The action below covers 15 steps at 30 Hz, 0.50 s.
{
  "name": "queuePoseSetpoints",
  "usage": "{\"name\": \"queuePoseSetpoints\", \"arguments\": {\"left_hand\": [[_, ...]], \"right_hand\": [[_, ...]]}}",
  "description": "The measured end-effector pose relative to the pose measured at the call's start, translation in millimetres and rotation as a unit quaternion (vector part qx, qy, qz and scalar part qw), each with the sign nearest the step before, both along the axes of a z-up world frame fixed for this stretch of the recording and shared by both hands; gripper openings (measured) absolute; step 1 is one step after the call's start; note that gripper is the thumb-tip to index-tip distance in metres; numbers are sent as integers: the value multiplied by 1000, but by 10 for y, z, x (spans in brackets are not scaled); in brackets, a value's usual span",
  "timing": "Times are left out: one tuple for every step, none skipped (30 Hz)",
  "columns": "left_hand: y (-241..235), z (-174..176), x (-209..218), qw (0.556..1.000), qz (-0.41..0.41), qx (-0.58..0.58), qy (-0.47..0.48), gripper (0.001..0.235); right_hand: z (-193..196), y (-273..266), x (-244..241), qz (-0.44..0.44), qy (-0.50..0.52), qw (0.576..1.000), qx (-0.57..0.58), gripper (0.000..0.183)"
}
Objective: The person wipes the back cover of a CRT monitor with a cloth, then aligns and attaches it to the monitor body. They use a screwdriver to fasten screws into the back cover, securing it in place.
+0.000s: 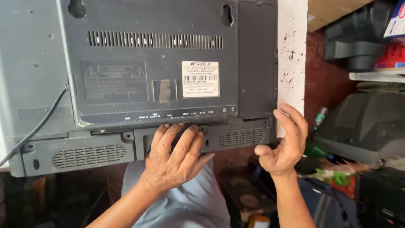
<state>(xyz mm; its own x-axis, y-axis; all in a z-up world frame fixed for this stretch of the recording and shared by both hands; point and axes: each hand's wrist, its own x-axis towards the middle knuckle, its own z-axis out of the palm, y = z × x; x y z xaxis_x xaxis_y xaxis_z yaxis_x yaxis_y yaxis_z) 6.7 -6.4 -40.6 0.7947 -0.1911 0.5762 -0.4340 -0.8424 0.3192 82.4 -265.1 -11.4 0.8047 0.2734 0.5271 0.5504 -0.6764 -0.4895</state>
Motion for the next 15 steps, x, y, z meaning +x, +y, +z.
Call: {"name": "queuePoseSetpoints", "arguments": {"left_hand": [[-13,31,-17,1000,1,-16,10,53],[1,55,20,1000,2,-28,12,54],[11,80,59,999,3,-37,19,55],[7,107,55,998,3,-48,31,55],[0,126,43,997,3,-58,43,56],[-8,138,23,997,7,-53,47,56],[-15,141,13,997,12,-48,51,57],[-12,139,21,998,16,-41,50,57],[-18,153,10,997,21,-38,60,58],[-25,163,27,997,25,-35,66,58],[-27,184,35,997,30,-31,71,58],[-27,207,38,996,27,-28,84,58],[-24,236,38,995,24,-25,96,57],[-19,270,45,994,20,-22,107,56],[-22,310,46,993,23,-18,116,57]], "right_hand": [[94,6,49,14,15,1000,10,77],[183,40,123,19,29,999,7,67],[281,75,182,24,43,999,5,57],[379,102,201,28,62,998,1,47],[452,133,229,10,71,997,4,36],[517,163,239,-9,82,997,7,24],[588,183,227,-28,93,995,9,12],[648,209,225,-73,132,988,26,9],[709,229,214,-117,171,977,43,8],[767,236,221,-159,206,964,60,9],[826,230,226,-125,172,977,25,11],[874,214,231,-88,138,987,-10,15],[920,190,226,-51,104,992,-46,19],[949,172,220,-84,140,986,-17,17],[959,161,216,-117,176,977,11,15]]}}
